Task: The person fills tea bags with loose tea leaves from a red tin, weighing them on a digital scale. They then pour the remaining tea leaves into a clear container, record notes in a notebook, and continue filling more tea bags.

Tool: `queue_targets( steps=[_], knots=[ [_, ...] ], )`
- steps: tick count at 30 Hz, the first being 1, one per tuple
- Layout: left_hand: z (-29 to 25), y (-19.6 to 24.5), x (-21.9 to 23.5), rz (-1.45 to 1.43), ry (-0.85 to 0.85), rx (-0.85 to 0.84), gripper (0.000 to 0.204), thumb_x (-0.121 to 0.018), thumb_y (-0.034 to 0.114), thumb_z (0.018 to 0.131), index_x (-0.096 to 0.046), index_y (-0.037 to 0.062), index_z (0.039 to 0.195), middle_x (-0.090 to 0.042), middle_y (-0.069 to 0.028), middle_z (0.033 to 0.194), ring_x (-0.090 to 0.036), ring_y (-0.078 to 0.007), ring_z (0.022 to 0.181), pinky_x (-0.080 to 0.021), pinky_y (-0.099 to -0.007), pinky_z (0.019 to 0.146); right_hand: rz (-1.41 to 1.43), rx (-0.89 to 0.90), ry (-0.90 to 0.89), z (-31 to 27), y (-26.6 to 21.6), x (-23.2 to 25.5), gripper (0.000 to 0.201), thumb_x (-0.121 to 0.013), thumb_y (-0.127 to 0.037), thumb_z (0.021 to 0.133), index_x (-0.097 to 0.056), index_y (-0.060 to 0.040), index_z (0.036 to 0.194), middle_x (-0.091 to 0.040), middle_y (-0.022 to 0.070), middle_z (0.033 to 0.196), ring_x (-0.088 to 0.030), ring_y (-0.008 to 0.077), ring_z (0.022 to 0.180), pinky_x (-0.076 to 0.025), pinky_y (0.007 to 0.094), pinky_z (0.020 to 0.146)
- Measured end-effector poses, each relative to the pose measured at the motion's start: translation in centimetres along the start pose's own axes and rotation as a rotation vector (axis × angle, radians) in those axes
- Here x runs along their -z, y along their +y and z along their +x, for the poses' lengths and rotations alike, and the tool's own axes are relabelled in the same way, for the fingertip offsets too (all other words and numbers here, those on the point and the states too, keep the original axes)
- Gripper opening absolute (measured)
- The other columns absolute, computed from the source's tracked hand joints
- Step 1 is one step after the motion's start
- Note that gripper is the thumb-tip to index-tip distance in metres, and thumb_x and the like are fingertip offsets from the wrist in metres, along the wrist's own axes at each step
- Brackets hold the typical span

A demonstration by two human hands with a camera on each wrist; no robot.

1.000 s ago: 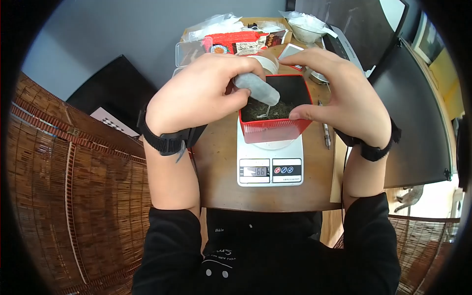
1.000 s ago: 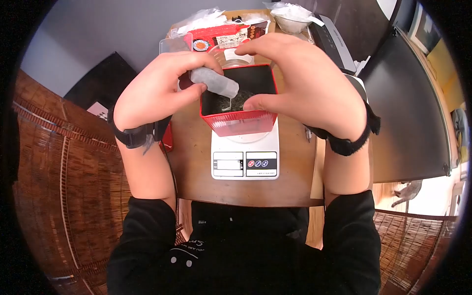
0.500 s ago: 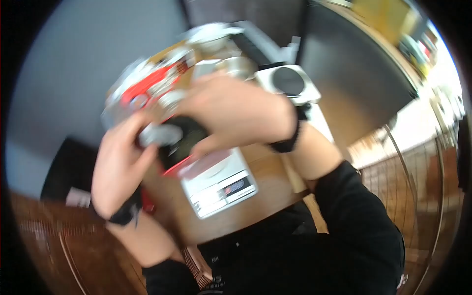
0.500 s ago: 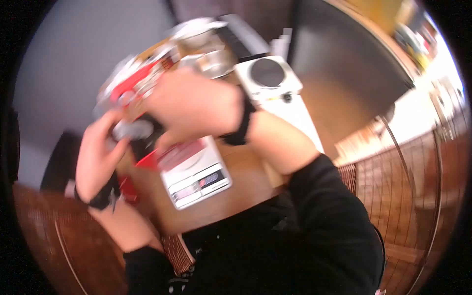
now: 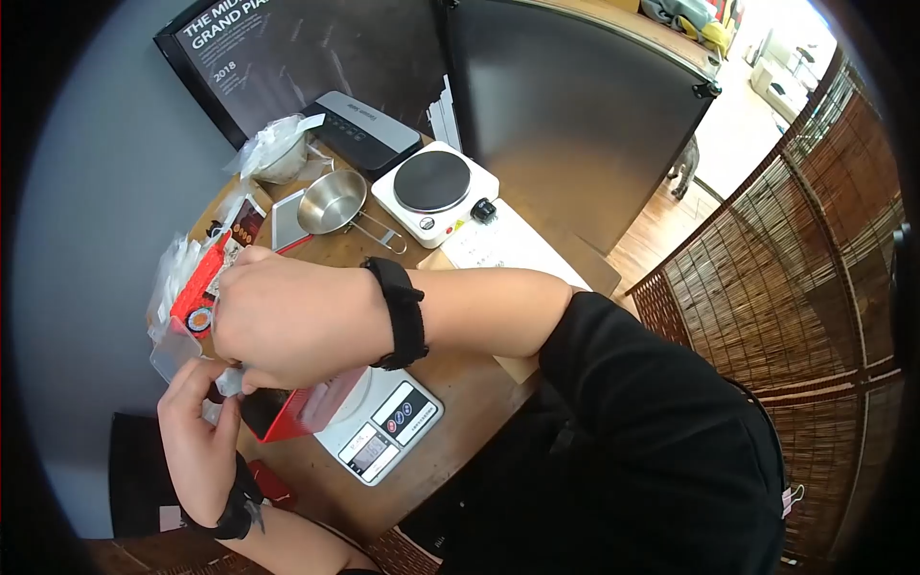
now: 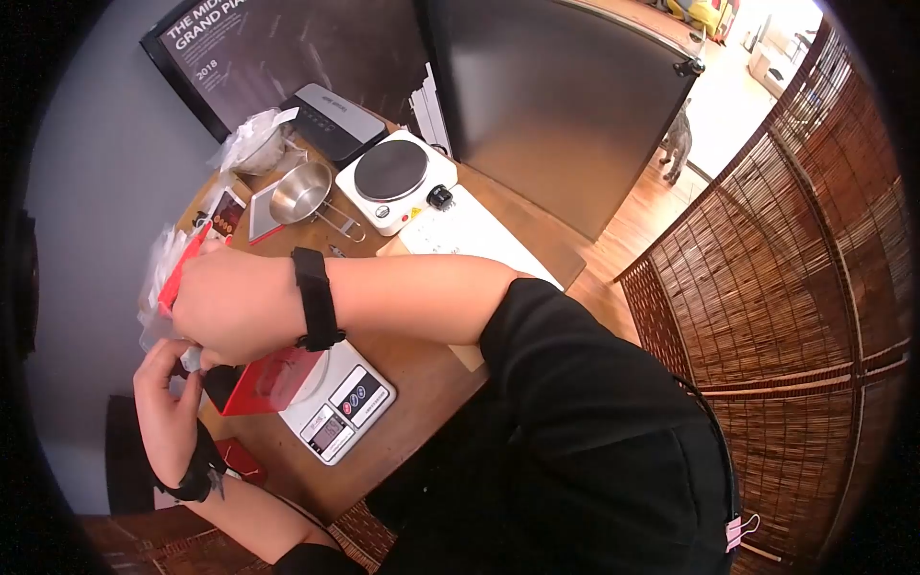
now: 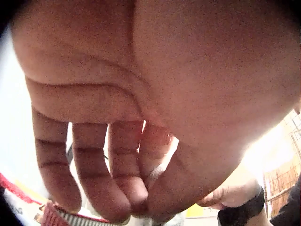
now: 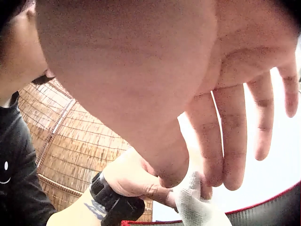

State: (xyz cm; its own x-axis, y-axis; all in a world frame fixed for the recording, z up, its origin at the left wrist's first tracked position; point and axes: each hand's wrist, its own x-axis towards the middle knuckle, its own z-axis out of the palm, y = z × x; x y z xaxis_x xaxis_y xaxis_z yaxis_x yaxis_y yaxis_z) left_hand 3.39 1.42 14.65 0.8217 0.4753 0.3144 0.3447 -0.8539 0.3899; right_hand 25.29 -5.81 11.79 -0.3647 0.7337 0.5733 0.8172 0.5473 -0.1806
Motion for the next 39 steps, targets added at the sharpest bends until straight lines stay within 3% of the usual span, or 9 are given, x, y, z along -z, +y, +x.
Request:
queue_targets(
  steps=[5, 8, 13, 16, 19, 23, 29, 35, 39],
  knots=[
    [0.0, -0.2, 0.2, -0.01, 0.003, -0.022, 0.032, -0.069, -0.013, 0.077, -0.068, -0.0055, 0.108, -0.068, -0.0206, 0.095, -0.064, -0.0376, 0.081, -0.052, -0.0375, 0.078, -0.012, -0.001, 0.104, 0.4, -0.3, 0.0, 0.022, -0.083, -0.027, 0.083, -0.077, -0.0054, 0.083, -0.073, 0.0151, 0.08, -0.072, 0.0363, 0.091, -0.051, 0.0468, 0.091],
    [-0.1, -0.3, 0.4, -0.004, 0.017, -0.048, 0.033, -0.074, -0.007, 0.079, -0.069, -0.0033, 0.111, -0.069, -0.0206, 0.096, -0.068, -0.0357, 0.084, -0.055, -0.0392, 0.08, -0.014, 0.032, 0.111, 0.4, -0.3, -0.1, 0.015, -0.08, -0.02, 0.083, -0.08, -0.0059, 0.088, -0.076, 0.0126, 0.085, -0.073, 0.034, 0.095, -0.053, 0.0466, 0.094],
    [-0.5, -1.4, 0.7, -0.137, 0.068, -0.092, 0.033, -0.082, 0.004, 0.085, -0.065, 0.0014, 0.113, -0.066, -0.0133, 0.08, -0.069, -0.033, 0.075, -0.055, -0.0378, 0.072, 0.067, -0.012, 0.066, 0.8, -0.3, 0.7, 0.01, -0.083, -0.018, 0.083, -0.08, -0.0085, 0.084, -0.078, 0.0061, 0.088, -0.073, 0.0281, 0.098, -0.055, 0.0421, 0.092],
    [-0.6, -1.4, 0.5, -0.169, 0.118, -0.052, 0.02, -0.079, -0.003, 0.086, -0.07, -0.0026, 0.104, -0.071, -0.014, 0.083, -0.068, -0.0251, 0.074, -0.055, -0.0341, 0.074, 0.066, 0.001, 0.091, 0.6, -0.2, 0.7, 0.011, -0.083, -0.016, 0.084, -0.079, -0.0066, 0.086, -0.077, 0.0078, 0.088, -0.073, 0.0294, 0.096, -0.055, 0.0429, 0.09],
    [-0.5, -1.3, 0.5, -0.109, 0.172, -0.076, 0.016, -0.079, -0.003, 0.085, -0.073, -0.0022, 0.101, -0.073, -0.0134, 0.084, -0.069, -0.0246, 0.075, -0.055, -0.0338, 0.073, 0.108, 0.041, 0.176, 0.7, 0.0, 0.4, 0.008, -0.078, -0.016, 0.084, -0.08, -0.0082, 0.084, -0.075, 0.0087, 0.077, -0.072, 0.032, 0.085, -0.056, 0.0445, 0.084],
    [-0.3, -1.5, 0.5, -0.058, 0.215, -0.135, 0.015, -0.08, -0.003, 0.085, -0.075, -0.0019, 0.099, -0.074, -0.0129, 0.084, -0.07, -0.0243, 0.075, -0.055, -0.0333, 0.072, 0.085, 0.034, 0.163, 0.8, -0.1, 0.3, 0.008, -0.078, -0.015, 0.084, -0.079, -0.0072, 0.083, -0.075, 0.0079, 0.078, -0.072, 0.0318, 0.084, -0.057, 0.0438, 0.084],
    [-0.3, -1.3, 0.2, -0.136, 0.282, -0.117, 0.023, -0.08, -0.005, 0.083, -0.074, -0.0018, 0.104, -0.073, -0.0119, 0.084, -0.071, -0.0219, 0.077, -0.057, -0.0327, 0.076, 0.126, -0.047, 0.042, 0.8, -0.4, 1.0, 0.012, -0.084, -0.013, 0.081, -0.076, -0.0049, 0.085, -0.074, 0.0115, 0.086, -0.072, 0.0322, 0.09, -0.056, 0.0417, 0.086],
    [-0.4, -1.1, 0.4, -0.227, 0.243, -0.155, 0.029, -0.081, -0.007, 0.08, -0.074, -0.0012, 0.107, -0.073, -0.0122, 0.087, -0.071, -0.0213, 0.08, -0.058, -0.0336, 0.077, 0.099, 0.019, 0.139, 0.9, -0.1, 1.0, 0.008, -0.078, -0.014, 0.084, -0.076, -0.0062, 0.082, -0.072, 0.0091, 0.077, -0.07, 0.0329, 0.083, -0.055, 0.0447, 0.079],
    [-0.3, -1.6, 0.5, -0.08, 0.223, -0.176, 0.033, -0.08, -0.008, 0.079, -0.074, -0.0005, 0.111, -0.072, -0.0129, 0.087, -0.071, -0.0219, 0.081, -0.058, -0.034, 0.077, 0.129, -0.016, 0.118, 0.8, -0.5, 1.2, 0.009, -0.08, -0.015, 0.084, -0.077, -0.0063, 0.086, -0.073, 0.0097, 0.08, -0.07, 0.0333, 0.084, -0.055, 0.0447, 0.079]
  ],
)
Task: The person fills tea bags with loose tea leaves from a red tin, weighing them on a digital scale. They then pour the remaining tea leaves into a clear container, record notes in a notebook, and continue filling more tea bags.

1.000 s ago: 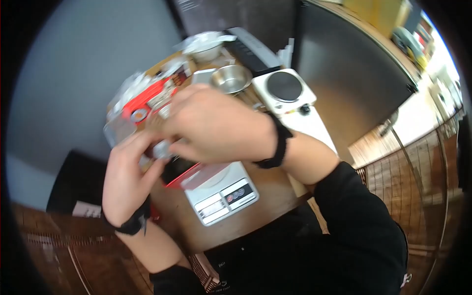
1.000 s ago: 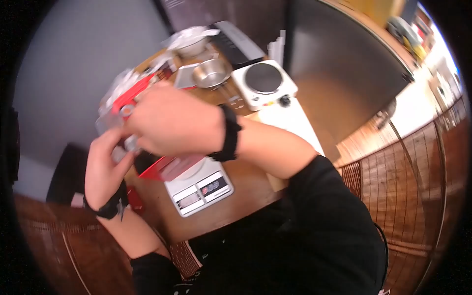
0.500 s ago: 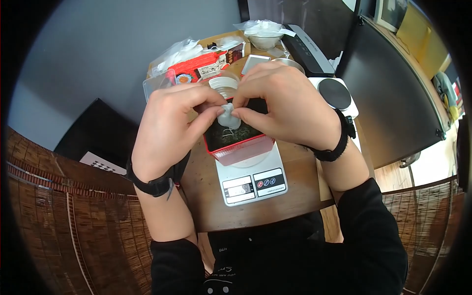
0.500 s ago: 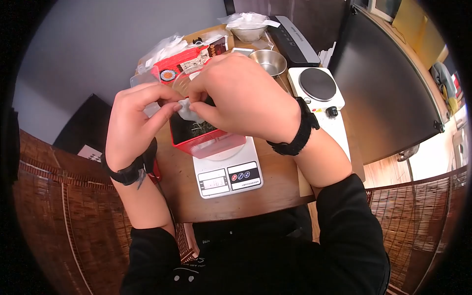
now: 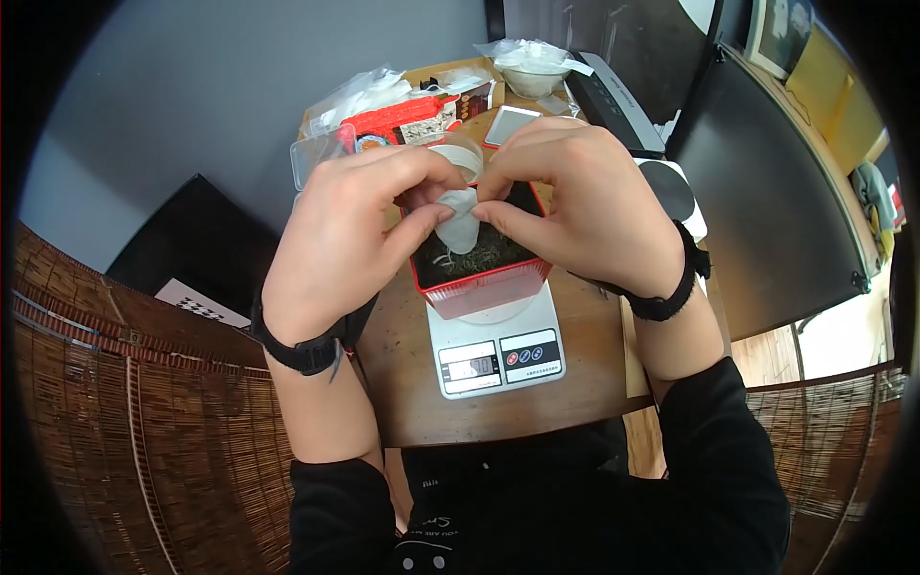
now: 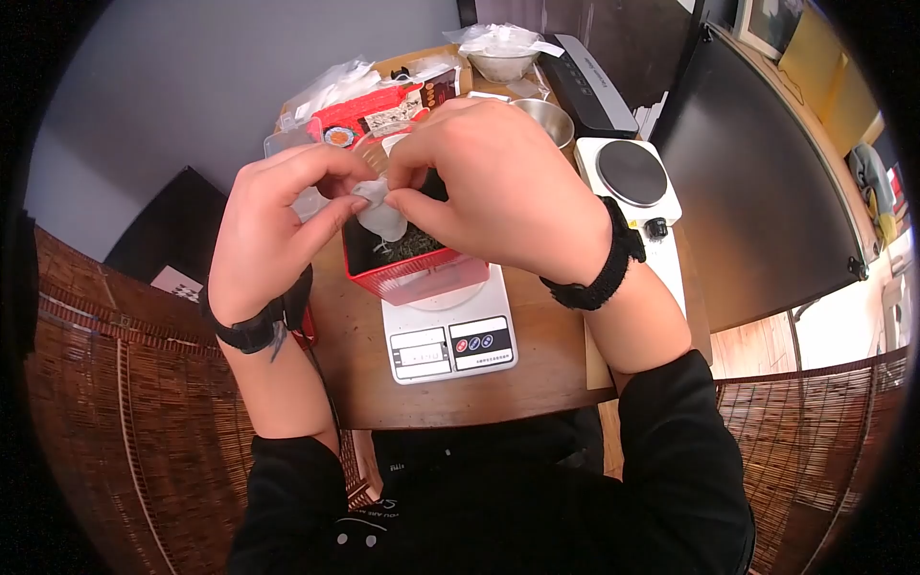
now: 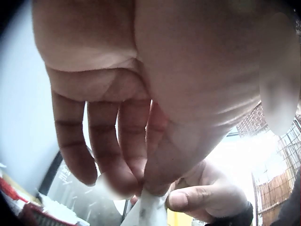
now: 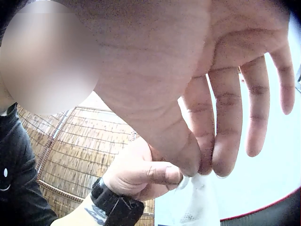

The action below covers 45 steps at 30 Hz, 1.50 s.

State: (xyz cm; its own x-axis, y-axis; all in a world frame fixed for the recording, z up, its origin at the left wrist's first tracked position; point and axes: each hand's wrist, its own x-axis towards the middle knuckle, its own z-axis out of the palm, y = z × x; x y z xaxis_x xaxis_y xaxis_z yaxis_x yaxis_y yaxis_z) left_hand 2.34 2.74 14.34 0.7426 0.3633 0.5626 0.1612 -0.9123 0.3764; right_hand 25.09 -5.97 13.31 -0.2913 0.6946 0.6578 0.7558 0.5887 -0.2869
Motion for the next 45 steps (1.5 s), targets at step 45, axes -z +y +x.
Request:
queue_targets(
  steps=[45],
  knots=[
    [0.1, 0.8, -0.3, -0.057, 0.004, 0.039, 0.022, -0.079, -0.004, 0.085, -0.07, -0.0019, 0.105, -0.073, -0.0144, 0.093, -0.073, -0.0284, 0.083, -0.058, -0.0358, 0.079, 0.002, 0.021, 0.034, 0.1, 0.0, -0.5, 0.012, -0.081, -0.015, 0.088, -0.077, -0.0039, 0.089, -0.075, 0.0115, 0.083, -0.071, 0.0347, 0.085, -0.055, 0.0453, 0.08]
  ],
)
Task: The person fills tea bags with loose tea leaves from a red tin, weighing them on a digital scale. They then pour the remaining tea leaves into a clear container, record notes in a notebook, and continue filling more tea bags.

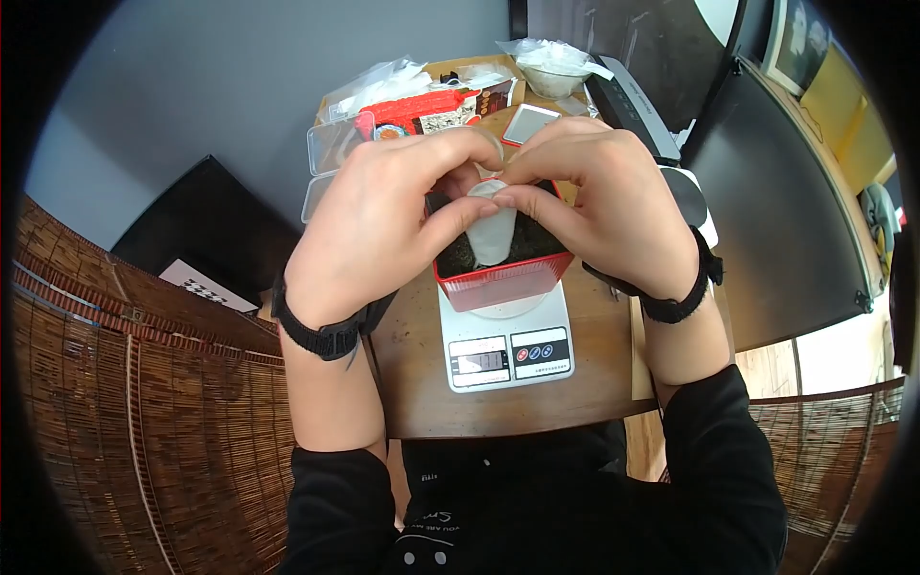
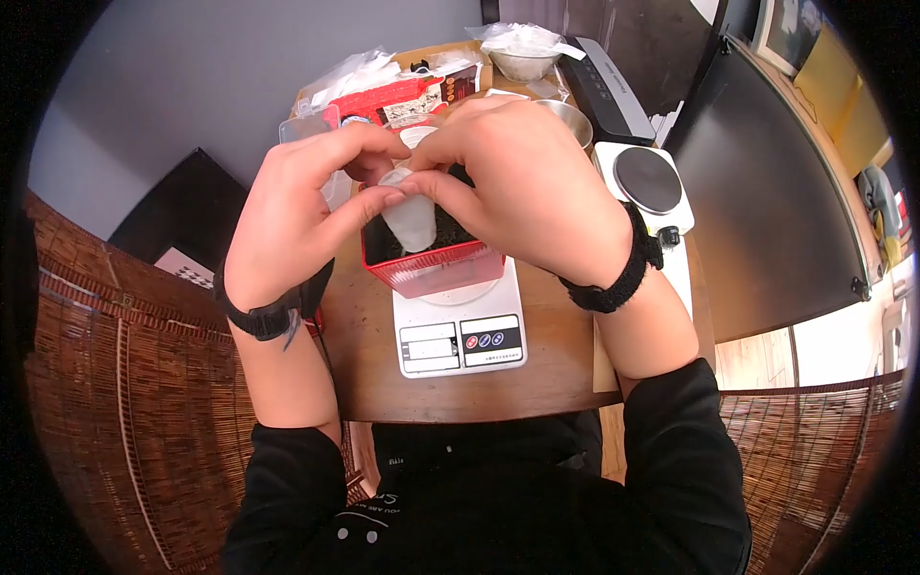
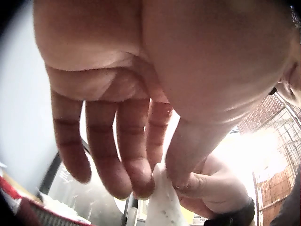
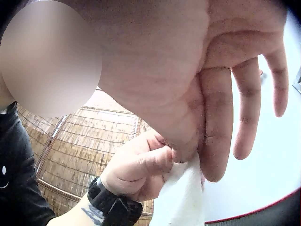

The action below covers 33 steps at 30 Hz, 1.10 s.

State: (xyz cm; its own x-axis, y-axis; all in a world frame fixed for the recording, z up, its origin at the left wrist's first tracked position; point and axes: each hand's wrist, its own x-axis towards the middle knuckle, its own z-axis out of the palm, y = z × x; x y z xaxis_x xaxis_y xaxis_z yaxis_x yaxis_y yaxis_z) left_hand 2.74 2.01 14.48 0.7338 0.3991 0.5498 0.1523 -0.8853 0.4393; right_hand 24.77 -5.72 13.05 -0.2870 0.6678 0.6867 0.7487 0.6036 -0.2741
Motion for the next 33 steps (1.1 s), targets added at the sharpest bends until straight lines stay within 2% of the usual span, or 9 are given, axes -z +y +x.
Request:
queue_targets(
  steps=[8, 13, 16, 20, 23, 25, 26, 29, 33],
  knots=[
    [-0.2, -1.1, -0.3, 0.092, 0.002, -0.106, 0.026, -0.08, -0.003, 0.085, -0.069, 0.0014, 0.109, -0.073, -0.0143, 0.094, -0.073, -0.0319, 0.084, -0.058, -0.0373, 0.078, -0.018, 0.014, 0.001, 0.1, -0.3, 0.3, 0.01, -0.078, -0.013, 0.088, -0.077, -0.0037, 0.088, -0.073, 0.0137, 0.082, -0.07, 0.0363, 0.085, -0.055, 0.0461, 0.081],
    [-0.1, -0.8, -0.7, 0.166, -0.026, -0.101, 0.019, -0.078, 0.001, 0.087, -0.064, 0.0012, 0.099, -0.068, -0.015, 0.09, -0.067, -0.037, 0.085, -0.054, -0.0421, 0.076, -0.007, 0.035, -0.033, 0.1, -0.2, 0.2, 0.01, -0.078, -0.012, 0.083, -0.074, -0.0036, 0.086, -0.072, 0.0138, 0.08, -0.069, 0.0368, 0.082, -0.055, 0.0459, 0.08],
    [0.1, -0.8, -0.8, 0.105, -0.022, -0.106, 0.018, -0.075, -0.001, 0.087, -0.06, 0.0007, 0.097, -0.064, -0.0154, 0.088, -0.065, -0.038, 0.084, -0.053, -0.0428, 0.076, -0.009, 0.028, -0.037, 0.2, -0.3, 0.3, 0.01, -0.078, -0.012, 0.084, -0.073, -0.0035, 0.085, -0.071, 0.0138, 0.08, -0.069, 0.0368, 0.082, -0.054, 0.0459, 0.08],
    [0.1, -0.8, -0.7, 0.059, -0.031, -0.143, 0.019, -0.073, -0.004, 0.086, -0.059, 0.0004, 0.098, -0.064, -0.0155, 0.088, -0.065, -0.0371, 0.082, -0.053, -0.0424, 0.074, -0.002, 0.028, -0.026, 0.2, -0.5, 0.4, 0.011, -0.079, -0.014, 0.085, -0.073, -0.004, 0.085, -0.072, 0.0131, 0.08, -0.069, 0.0368, 0.081, -0.055, 0.0463, 0.08],
    [-0.1, -0.8, -0.7, 0.08, -0.053, -0.096, 0.02, -0.07, -0.006, 0.083, -0.058, -0.0003, 0.099, -0.063, -0.0153, 0.087, -0.065, -0.0354, 0.078, -0.054, -0.0419, 0.072, -0.013, 0.03, -0.022, 0.1, -0.7, 0.7, 0.012, -0.081, -0.014, 0.085, -0.073, -0.005, 0.084, -0.073, 0.0111, 0.082, -0.07, 0.0352, 0.081, -0.055, 0.0452, 0.078],
    [-0.1, -0.8, -0.6, 0.078, -0.045, -0.067, 0.022, -0.069, -0.006, 0.082, -0.058, -0.0003, 0.1, -0.065, -0.0152, 0.089, -0.065, -0.0337, 0.076, -0.054, -0.041, 0.071, 0.028, -0.035, 0.017, 0.2, -1.8, 1.9, 0.019, -0.086, -0.007, 0.079, -0.078, -0.0017, 0.096, -0.078, 0.0103, 0.09, -0.073, 0.0309, 0.092, -0.056, 0.041, 0.091],
    [-0.1, -0.8, -0.6, 0.077, -0.045, -0.066, 0.022, -0.069, -0.006, 0.082, -0.058, -0.0003, 0.1, -0.065, -0.0152, 0.089, -0.065, -0.0337, 0.076, -0.054, -0.041, 0.071, 0.029, -0.036, 0.016, 0.1, -2.3, 2.6, 0.019, -0.086, -0.007, 0.079, -0.078, -0.0017, 0.096, -0.078, 0.0103, 0.09, -0.073, 0.0309, 0.092, -0.056, 0.041, 0.091],
    [-0.2, -0.9, -0.6, 0.052, -0.039, -0.073, 0.022, -0.069, -0.006, 0.082, -0.06, 0.0003, 0.101, -0.066, -0.0149, 0.09, -0.066, -0.033, 0.077, -0.055, -0.04, 0.071, -0.032, 0.172, 0.321, -0.8, -3.7, 4.6, 0.029, -0.081, -0.016, 0.088, -0.077, 0.008, 0.103, -0.078, 0.0174, 0.104, -0.075, 0.0286, 0.099, -0.055, 0.0455, 0.102],
    [-0.2, -1.1, -0.4, 0.064, -0.073, -0.088, 0.019, -0.068, -0.005, 0.083, -0.061, 0.0006, 0.1, -0.066, -0.0148, 0.09, -0.067, -0.0329, 0.077, -0.055, -0.0393, 0.071, 0.218, 0.343, 0.75, -4.2, -4.0, 7.4, 0.026, -0.08, -0.016, 0.088, -0.076, 0.0067, 0.101, -0.077, 0.0167, 0.103, -0.075, 0.0269, 0.097, -0.055, 0.0433, 0.098]
  ],
)
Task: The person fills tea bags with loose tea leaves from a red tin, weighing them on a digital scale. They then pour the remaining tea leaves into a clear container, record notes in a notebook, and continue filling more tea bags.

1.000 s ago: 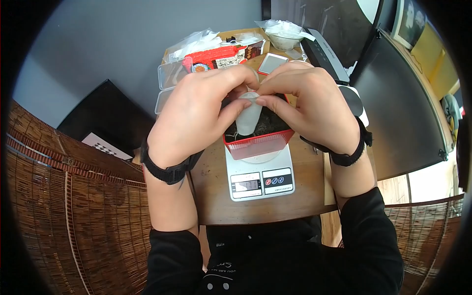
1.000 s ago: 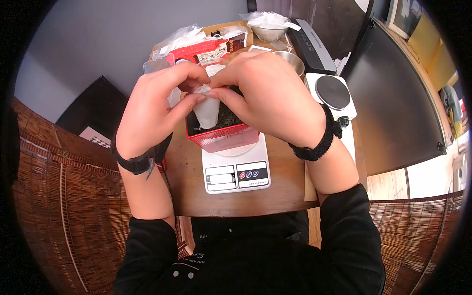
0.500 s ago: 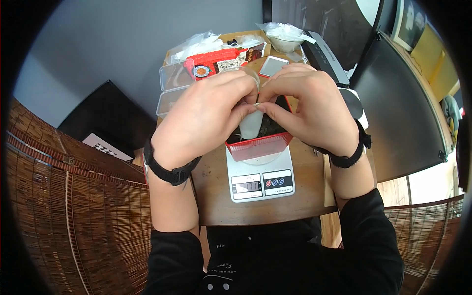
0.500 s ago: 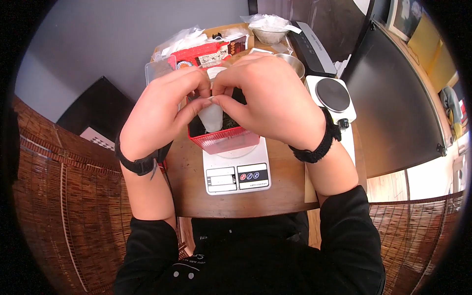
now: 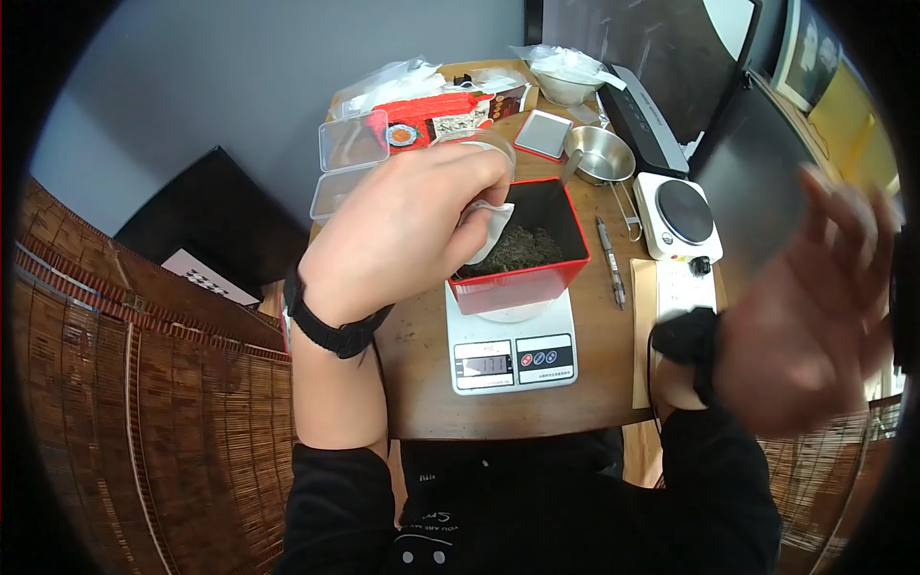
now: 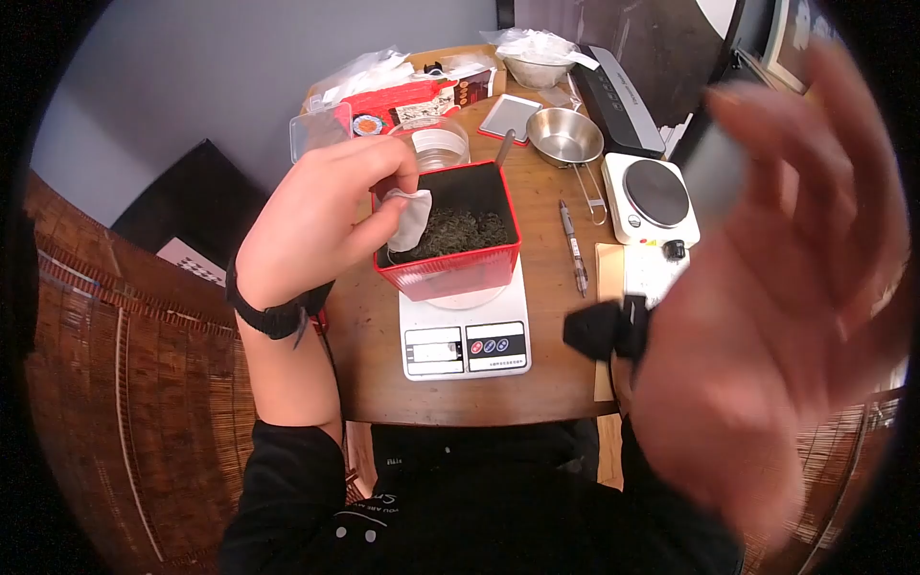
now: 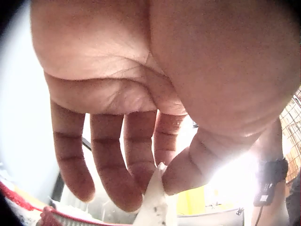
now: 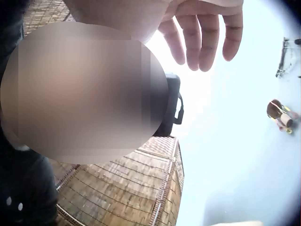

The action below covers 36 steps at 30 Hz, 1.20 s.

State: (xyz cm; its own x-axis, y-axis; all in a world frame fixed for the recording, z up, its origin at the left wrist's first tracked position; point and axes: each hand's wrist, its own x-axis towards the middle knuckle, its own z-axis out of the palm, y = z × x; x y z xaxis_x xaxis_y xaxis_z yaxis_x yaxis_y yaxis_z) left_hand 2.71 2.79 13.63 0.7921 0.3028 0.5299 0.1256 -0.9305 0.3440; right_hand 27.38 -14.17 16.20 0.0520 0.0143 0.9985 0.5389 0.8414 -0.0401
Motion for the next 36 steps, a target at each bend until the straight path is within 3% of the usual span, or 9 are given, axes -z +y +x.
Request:
queue_targets(
  steps=[4, 10, 36],
  knots=[
    [-0.1, -0.2, 0.0, 0.019, -0.01, 0.001, 0.017, -0.067, -0.005, 0.084, -0.061, 0.0004, 0.099, -0.066, -0.0142, 0.091, -0.067, -0.0332, 0.077, -0.055, -0.0387, 0.071, 0.306, 0.113, 0.229, -0.1, -3.0, 3.6, 0.023, -0.079, -0.016, 0.089, -0.075, 0.0054, 0.099, -0.077, 0.016, 0.102, -0.074, 0.0252, 0.094, -0.055, 0.0411, 0.094],
    [0.0, -0.4, -0.4, 0.002, -0.026, -0.006, 0.018, -0.069, -0.006, 0.083, -0.061, 0.0001, 0.098, -0.065, -0.0136, 0.088, -0.067, -0.0307, 0.078, -0.055, -0.0379, 0.072, 0.352, 0.16, 0.344, -0.6, -6.1, 6.4, 0.02, -0.078, -0.015, 0.09, -0.074, 0.0035, 0.095, -0.077, 0.0149, 0.101, -0.074, 0.0227, 0.09, -0.056, 0.0378, 0.088],
    [0.6, 0.7, -0.2, 0.056, -0.142, 0.135, 0.016, -0.071, -0.005, 0.084, -0.062, -0.0007, 0.096, -0.063, -0.0141, 0.087, -0.065, -0.0337, 0.08, -0.053, -0.0386, 0.073, 0.333, 0.191, 0.444, -0.8, -6.0, 10.9, 0.016, -0.071, -0.015, 0.095, -0.069, -0.0048, 0.082, -0.075, 0.0104, 0.097, -0.072, 0.0118, 0.074, -0.057, 0.0235, 0.062]
  ],
)
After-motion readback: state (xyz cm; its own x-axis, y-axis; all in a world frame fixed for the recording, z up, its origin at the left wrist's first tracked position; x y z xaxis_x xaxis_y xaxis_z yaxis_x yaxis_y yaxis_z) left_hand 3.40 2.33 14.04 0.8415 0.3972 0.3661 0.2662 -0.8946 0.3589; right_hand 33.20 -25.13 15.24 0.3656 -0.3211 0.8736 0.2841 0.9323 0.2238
